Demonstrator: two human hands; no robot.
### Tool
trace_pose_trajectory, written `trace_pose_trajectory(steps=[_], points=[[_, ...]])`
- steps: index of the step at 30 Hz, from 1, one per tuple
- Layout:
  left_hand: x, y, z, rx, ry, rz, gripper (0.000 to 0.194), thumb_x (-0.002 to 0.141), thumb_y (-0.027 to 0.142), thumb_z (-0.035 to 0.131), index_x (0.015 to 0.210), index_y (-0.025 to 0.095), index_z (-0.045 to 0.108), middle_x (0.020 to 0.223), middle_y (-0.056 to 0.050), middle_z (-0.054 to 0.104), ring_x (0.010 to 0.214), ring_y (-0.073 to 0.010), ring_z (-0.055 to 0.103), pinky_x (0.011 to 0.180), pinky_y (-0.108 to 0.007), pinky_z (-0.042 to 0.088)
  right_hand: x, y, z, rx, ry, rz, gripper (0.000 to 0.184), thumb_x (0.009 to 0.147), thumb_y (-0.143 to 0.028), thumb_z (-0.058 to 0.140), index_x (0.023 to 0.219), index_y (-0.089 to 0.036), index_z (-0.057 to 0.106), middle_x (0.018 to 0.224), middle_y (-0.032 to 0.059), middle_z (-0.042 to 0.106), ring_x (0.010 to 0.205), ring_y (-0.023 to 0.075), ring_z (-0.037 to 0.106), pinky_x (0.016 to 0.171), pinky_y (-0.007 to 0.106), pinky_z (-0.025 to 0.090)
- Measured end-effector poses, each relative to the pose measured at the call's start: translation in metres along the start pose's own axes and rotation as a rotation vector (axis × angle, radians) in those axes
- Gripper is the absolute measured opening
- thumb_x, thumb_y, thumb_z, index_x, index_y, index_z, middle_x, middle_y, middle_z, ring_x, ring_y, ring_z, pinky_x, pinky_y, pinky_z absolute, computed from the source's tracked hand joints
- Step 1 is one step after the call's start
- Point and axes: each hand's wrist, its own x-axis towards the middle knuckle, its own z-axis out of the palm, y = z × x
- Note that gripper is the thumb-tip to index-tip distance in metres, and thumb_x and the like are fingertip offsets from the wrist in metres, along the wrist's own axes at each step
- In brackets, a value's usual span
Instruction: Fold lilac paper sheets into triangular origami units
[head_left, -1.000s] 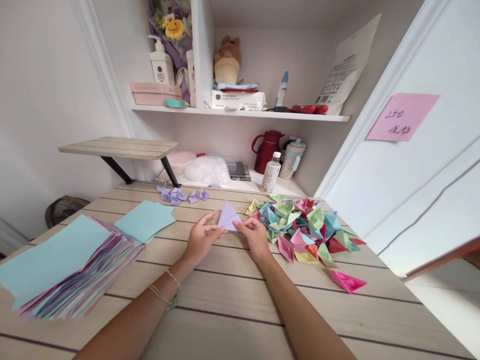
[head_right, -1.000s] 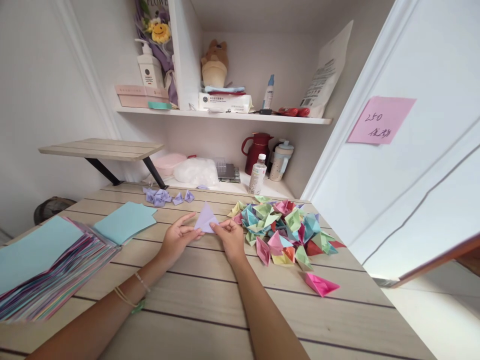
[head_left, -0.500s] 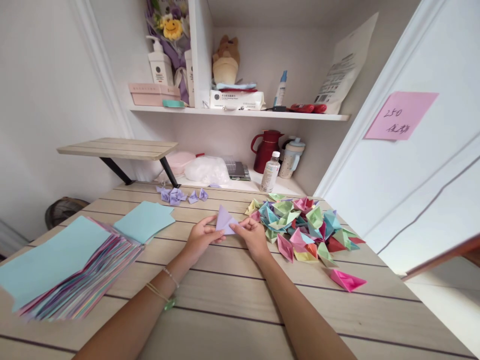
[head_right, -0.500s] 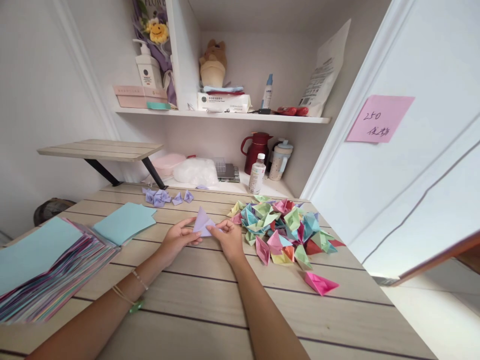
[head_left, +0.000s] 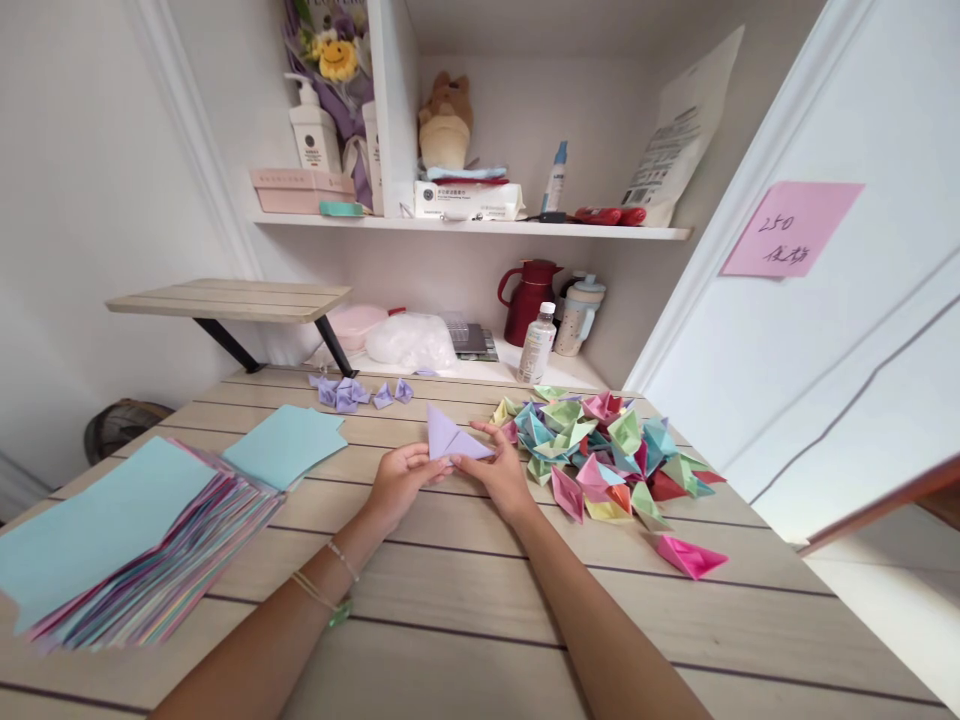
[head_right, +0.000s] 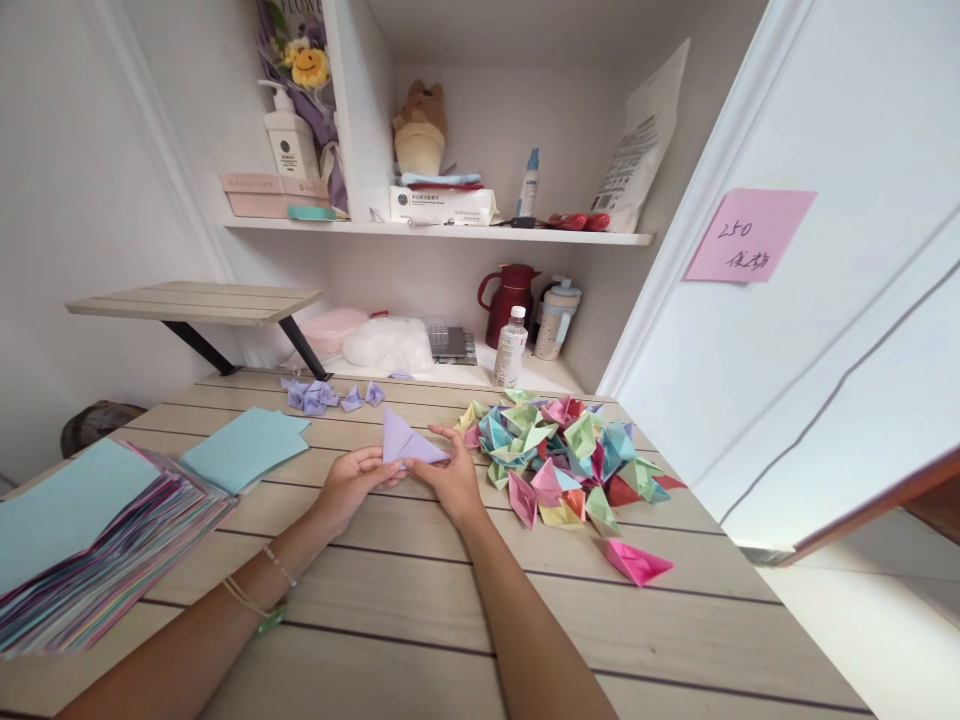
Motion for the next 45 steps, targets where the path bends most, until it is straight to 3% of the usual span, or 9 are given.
trace_pose_trajectory(steps=[5,14,21,36,45], points=[[-0.0001,-0.0005,0.0006,0.005,0.005,0.001,0.029,0.061,0.028,0.072,0.080,0.008,0.064,0.079,-0.013,0.070,0.074,-0.0201,0.066,0.069,-0.028,0.052,0.0020,0.0037,-0.0008,-0.010,0.026,0.016,0.063,0.051,-0.026,0.077,0.105,-0.019,0.047,0.056,-0.0034,0.062,0.051,0.0148,0.059,0.046,0.022,0.042],[0.0020,0.0011,-0.0003,-0.003,0.037,-0.018,0.030,0.059,0.026,0.073,0.081,0.009,0.064,0.077,-0.012,0.070,0.070,-0.0188,0.066,0.068,-0.028,0.052,0.0031,0.0025,0.0000,0.113,-0.006,0.091,0.066,0.045,-0.027,0.079,0.102,-0.018,0.046,0.060,-0.0009,0.065,0.052,0.0186,0.064,0.051,0.028,0.050],[0.0026,-0.0002,-0.0013,-0.025,0.048,-0.004,0.031,0.057,0.026,0.074,0.080,0.009,0.064,0.074,-0.011,0.071,0.067,-0.0165,0.066,0.067,-0.026,0.051,0.0014,0.0030,0.0017,0.080,-0.043,0.072,0.075,0.044,-0.025,0.080,0.110,-0.017,0.045,0.062,-0.0007,0.065,0.057,0.0198,0.065,0.056,0.031,0.053],[0.0025,-0.0013,-0.0019,-0.032,0.074,-0.011,0.029,0.055,0.024,0.075,0.077,0.009,0.065,0.074,-0.011,0.071,0.068,-0.0179,0.066,0.070,-0.027,0.052,0.0036,0.0045,-0.0027,0.107,-0.107,0.102,0.067,0.051,-0.021,0.076,0.110,-0.016,0.046,0.068,0.0009,0.067,0.059,0.0170,0.065,0.062,0.031,0.053],[0.0032,-0.0021,-0.0026,-0.029,0.089,-0.037,0.029,0.056,0.023,0.075,0.078,0.007,0.065,0.075,-0.012,0.071,0.069,-0.0180,0.066,0.070,-0.027,0.052,0.0055,0.0081,-0.0059,0.114,-0.131,0.137,0.072,0.050,-0.022,0.078,0.114,-0.015,0.044,0.069,0.0008,0.067,0.063,0.0176,0.066,0.067,0.031,0.052]])
